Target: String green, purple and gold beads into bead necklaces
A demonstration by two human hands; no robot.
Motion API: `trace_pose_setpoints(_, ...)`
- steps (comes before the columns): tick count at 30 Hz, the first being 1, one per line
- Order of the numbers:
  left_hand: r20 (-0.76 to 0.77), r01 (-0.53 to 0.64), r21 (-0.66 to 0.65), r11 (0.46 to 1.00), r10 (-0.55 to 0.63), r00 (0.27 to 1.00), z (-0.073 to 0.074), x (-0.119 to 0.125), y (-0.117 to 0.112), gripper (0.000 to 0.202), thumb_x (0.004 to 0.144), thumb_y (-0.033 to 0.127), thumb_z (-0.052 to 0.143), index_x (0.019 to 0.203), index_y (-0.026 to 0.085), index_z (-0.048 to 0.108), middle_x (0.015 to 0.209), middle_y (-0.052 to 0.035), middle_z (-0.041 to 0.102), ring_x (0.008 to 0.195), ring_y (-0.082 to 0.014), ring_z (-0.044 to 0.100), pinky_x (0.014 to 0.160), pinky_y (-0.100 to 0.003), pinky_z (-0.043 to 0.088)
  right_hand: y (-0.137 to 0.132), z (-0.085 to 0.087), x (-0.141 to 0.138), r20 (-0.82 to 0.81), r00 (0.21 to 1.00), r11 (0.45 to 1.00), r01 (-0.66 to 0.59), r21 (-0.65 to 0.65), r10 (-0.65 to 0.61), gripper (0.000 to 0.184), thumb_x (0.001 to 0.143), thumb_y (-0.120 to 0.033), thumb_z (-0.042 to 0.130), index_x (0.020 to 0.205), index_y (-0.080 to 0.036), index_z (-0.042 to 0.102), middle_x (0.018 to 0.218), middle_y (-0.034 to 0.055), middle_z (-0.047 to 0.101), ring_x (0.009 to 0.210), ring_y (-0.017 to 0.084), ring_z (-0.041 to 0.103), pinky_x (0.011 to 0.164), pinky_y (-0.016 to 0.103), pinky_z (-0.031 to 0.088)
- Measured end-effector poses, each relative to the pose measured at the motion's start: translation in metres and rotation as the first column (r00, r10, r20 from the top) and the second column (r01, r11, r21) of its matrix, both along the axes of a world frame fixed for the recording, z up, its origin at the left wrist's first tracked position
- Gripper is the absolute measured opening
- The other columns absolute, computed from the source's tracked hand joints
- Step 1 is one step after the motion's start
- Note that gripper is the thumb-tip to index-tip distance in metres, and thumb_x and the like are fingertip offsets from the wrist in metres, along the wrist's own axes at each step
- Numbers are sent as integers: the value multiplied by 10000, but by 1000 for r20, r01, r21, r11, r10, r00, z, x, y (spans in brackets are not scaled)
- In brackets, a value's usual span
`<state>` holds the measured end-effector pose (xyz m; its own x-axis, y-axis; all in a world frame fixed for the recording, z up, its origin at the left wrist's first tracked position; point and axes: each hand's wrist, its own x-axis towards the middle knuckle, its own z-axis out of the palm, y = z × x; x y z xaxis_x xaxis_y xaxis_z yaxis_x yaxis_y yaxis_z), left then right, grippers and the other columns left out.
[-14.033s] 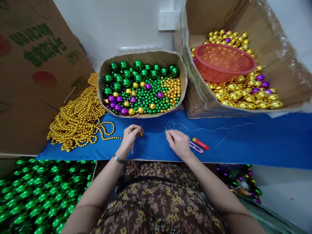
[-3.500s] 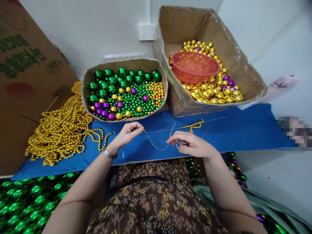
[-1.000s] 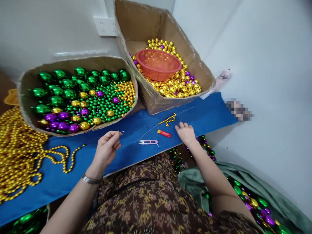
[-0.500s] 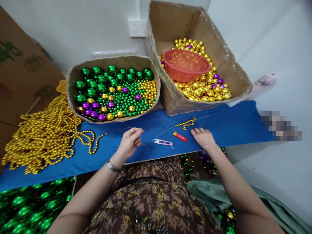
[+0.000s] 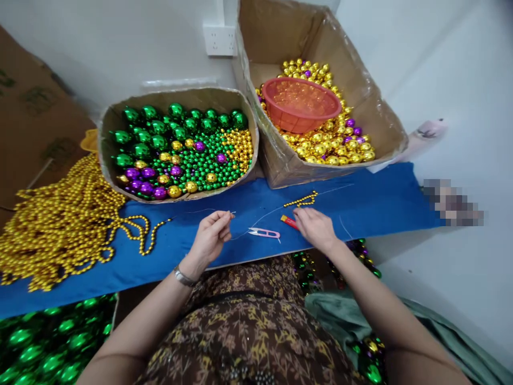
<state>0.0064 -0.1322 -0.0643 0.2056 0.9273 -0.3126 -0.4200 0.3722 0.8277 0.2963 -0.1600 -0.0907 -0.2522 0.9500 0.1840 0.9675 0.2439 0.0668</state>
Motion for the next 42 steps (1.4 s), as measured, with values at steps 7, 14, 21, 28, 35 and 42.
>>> trace_pose_setpoints(7, -2, -72, 86, 994, 73, 997, 7, 10, -12, 227, 701, 322, 785, 754, 140, 660, 562, 54, 452, 439, -21, 295, 411, -167, 276, -25, 39, -107, -733, 627, 964, -180, 193, 264, 179, 949, -231, 488, 995, -190, 656, 834, 33, 693, 736, 123, 648, 734, 232, 512)
trace_pose_setpoints(14, 15, -121, 91, 988, 120, 993, 8, 9, -15, 240, 689, 332, 796, 746, 144, 658, 541, 60, 443, 429, -18, 289, 396, -158, 263, -24, 37, -116, -757, 609, 971, -142, 190, 237, 158, 937, -219, 512, 962, -187, 665, 819, 37, 697, 709, 125, 646, 704, 239, 516)
trace_pose_setpoints(21, 18, -138, 85, 987, 137, 990, 10, 12, -16, 253, 683, 339, 803, 754, 130, 681, 482, 83, 371, 401, -13, 264, 367, -146, 239, -24, 36, -122, -761, 598, 968, -132, 215, 251, 137, 929, -203, 533, 945, -168, 664, 810, 40, 705, 709, 121, 657, 699, 217, 504)
trace_pose_setpoints(28, 10, -174, 85, 981, 174, 985, 11, 15, -17, 261, 668, 349, 810, 753, 136, 685, 455, 90, 354, 378, -12, 247, 348, -146, 221, -25, 34, -125, -773, 595, 976, -126, 180, 219, 148, 933, -221, 520, 954, -187, 662, 825, 34, 718, 696, 119, 662, 676, 221, 505)
trace_pose_setpoints(35, 0, -184, 78, 980, 184, 983, 11, 16, -18, 282, 646, 355, 823, 749, 135, 680, 455, 91, 358, 379, -12, 251, 348, -147, 222, -24, 33, -128, -779, 586, 975, -135, 177, 223, 173, 935, -226, 500, 956, -196, 669, 819, 34, 716, 711, 129, 667, 710, 234, 524)
trace_pose_setpoints(42, -4, -183, 82, 980, 184, 983, 10, 16, -18, 288, 644, 361, 824, 748, 136, 676, 450, 95, 347, 374, -13, 253, 348, -150, 223, -23, 33, -130, -779, 584, 974, -145, 173, 226, 161, 938, -221, 502, 941, -192, 661, 817, 35, 714, 703, 124, 660, 700, 227, 516)
